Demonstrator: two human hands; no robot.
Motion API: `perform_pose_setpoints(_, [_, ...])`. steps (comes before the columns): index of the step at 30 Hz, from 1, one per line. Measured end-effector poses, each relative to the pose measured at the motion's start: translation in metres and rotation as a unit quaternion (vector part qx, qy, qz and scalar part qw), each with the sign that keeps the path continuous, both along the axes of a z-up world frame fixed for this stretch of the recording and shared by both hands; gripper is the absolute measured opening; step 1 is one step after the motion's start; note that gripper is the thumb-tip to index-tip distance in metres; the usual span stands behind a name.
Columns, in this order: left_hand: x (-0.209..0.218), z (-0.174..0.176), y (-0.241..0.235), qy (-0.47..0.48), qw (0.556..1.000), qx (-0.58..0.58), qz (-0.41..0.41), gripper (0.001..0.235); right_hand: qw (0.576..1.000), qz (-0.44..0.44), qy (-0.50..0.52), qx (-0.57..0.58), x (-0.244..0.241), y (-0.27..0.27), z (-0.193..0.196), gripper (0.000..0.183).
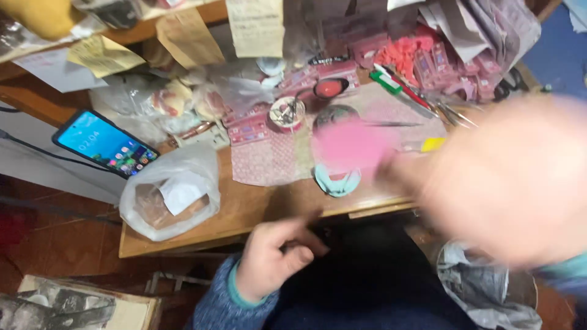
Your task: The person works at a cluttered wooden table, manipulating a light blue malleable object. They use a yellow utility knife to trim the object and a pair of scissors to cut it further. The person also handles a white tissue and a pink sheet of material, placing them on the table.
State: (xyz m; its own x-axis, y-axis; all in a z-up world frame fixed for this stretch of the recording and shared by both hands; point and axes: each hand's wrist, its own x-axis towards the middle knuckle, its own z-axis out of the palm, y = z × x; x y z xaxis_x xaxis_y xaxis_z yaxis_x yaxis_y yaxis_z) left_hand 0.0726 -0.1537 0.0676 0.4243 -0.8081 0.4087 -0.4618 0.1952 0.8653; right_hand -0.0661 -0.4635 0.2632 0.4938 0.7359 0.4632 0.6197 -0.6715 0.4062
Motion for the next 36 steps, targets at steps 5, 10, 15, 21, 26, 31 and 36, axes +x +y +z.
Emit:
perform_pose_setpoints(5, [-0.018,-0.013,-0.035,0.397,0.914,-0.036,-0.072,0.062,0.998,0.065,0.0,-0.004,0.005,0.045,-0.108,0.036])
perform_pose_setpoints(10, [-0.004,-0.04,-0.036,0.428,0.903,-0.026,0.024,0.034,0.982,0.038,0.131,0.134,0.042,0.017,-0.161,0.033])
perform_pose_setpoints(15, [0.002,-0.027,-0.03,0.364,0.919,-0.069,0.139,0.025,0.9,-0.242,0.166,0.323,0.141,-0.034,-0.198,0.073])
perform_pose_setpoints(21, [0.01,-0.055,-0.013,0.336,0.923,-0.068,0.172,0.024,0.855,-0.253,0.255,0.375,0.181,-0.031,-0.217,0.096])
perform_pose_setpoints(26, [0.027,-0.072,-0.011,0.316,0.922,-0.09,0.205,0.023,0.867,-0.216,0.241,0.38,0.168,-0.034,-0.222,0.098])
perform_pose_setpoints(31, [0.035,-0.07,-0.011,0.27,0.92,-0.092,0.268,0.025,0.861,-0.167,0.271,0.397,0.156,-0.027,-0.206,0.094])
perform_pose_setpoints(36, [0.039,-0.065,-0.015,0.214,0.944,-0.056,0.243,0.024,0.891,-0.18,0.187,0.373,0.152,-0.027,-0.208,0.045])
